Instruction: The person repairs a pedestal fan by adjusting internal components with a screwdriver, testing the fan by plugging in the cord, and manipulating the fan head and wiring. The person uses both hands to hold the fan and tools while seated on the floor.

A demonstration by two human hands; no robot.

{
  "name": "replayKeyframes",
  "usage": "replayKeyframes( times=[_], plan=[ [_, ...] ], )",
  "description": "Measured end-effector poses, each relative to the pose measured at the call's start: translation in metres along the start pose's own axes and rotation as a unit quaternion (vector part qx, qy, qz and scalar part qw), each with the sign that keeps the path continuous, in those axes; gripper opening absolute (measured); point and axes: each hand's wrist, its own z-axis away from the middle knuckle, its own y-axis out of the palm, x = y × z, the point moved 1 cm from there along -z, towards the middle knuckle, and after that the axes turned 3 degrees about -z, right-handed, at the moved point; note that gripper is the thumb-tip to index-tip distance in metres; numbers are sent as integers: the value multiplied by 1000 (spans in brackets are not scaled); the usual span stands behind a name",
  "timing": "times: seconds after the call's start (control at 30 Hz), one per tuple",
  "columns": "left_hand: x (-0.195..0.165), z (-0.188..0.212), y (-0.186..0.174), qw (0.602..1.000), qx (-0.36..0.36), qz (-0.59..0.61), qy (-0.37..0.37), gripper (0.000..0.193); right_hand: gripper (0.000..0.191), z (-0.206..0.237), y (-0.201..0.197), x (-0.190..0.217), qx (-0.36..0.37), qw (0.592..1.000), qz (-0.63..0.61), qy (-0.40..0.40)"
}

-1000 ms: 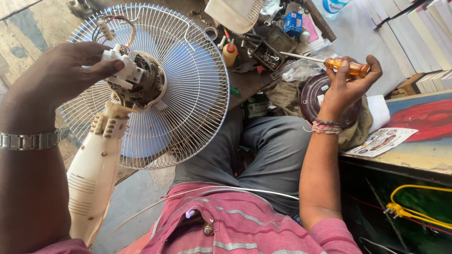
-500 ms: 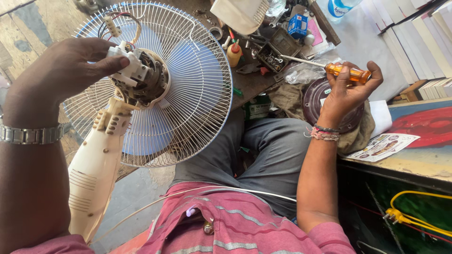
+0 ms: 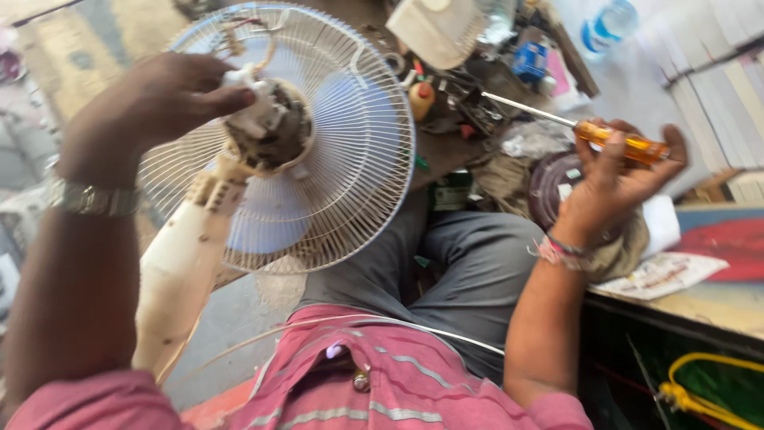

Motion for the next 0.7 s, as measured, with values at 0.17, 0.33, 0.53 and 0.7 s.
replayKeyframes(
  times=[0.17, 0.33, 0.53, 0.7],
  plan=[
    [-5, 2, -1, 999, 7, 33, -28, 45, 44, 24, 93, 75, 241, 965, 32, -97],
    [-10, 7, -5, 998, 12, 20, -51, 48, 48, 36, 185, 117, 391, 907, 48, -147],
    [-6, 10, -6, 999, -13, 37, -15, 49, 48, 45, 241, 135, 473, 865, 72, -154],
    [-4, 9, -4, 999, -12, 50, -16, 49, 48, 51, 250, 131, 482, 856, 65, -176]
  ],
)
